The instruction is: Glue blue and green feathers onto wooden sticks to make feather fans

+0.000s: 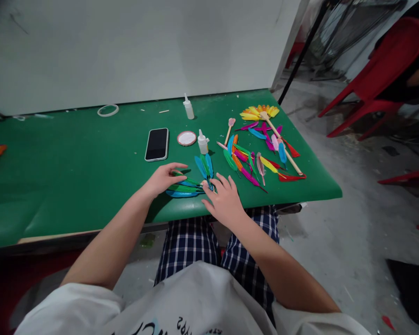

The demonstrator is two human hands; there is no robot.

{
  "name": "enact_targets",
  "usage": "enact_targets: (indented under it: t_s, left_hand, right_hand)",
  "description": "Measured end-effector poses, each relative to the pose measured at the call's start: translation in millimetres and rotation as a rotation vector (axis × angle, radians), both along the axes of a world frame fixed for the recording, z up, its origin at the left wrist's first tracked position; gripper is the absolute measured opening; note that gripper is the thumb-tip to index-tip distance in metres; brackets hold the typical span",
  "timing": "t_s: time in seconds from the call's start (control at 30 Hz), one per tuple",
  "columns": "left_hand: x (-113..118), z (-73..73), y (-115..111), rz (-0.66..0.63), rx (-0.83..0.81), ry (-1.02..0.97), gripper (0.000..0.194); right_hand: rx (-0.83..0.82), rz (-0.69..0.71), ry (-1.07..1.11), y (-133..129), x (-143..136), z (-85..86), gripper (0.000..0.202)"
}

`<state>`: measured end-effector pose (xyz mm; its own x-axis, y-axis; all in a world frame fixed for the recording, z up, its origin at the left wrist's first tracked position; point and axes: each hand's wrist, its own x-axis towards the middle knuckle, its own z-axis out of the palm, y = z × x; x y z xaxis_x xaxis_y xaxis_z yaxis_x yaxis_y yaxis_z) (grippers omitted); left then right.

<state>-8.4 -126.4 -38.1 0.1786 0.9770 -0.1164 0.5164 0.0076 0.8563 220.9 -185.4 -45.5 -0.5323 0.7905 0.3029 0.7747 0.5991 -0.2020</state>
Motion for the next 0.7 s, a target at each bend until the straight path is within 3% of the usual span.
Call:
enact_targets:
  t_s: [0.43, 0.7]
  left_hand:
    - [3.2, 1.0, 0.0, 0.004, 0.041, 0.002, 0.044]
    - [1.6, 7.5, 8.8, -0.170, -0.043, -0.055, 0.045]
  right_hand:
    - [-0.008, 0.011, 0.012, 0.0, -0.4, 1.4, 0.037]
    - [-0.014, 0.010, 0.017, 0.1, -0.7, 0.4, 0.038]
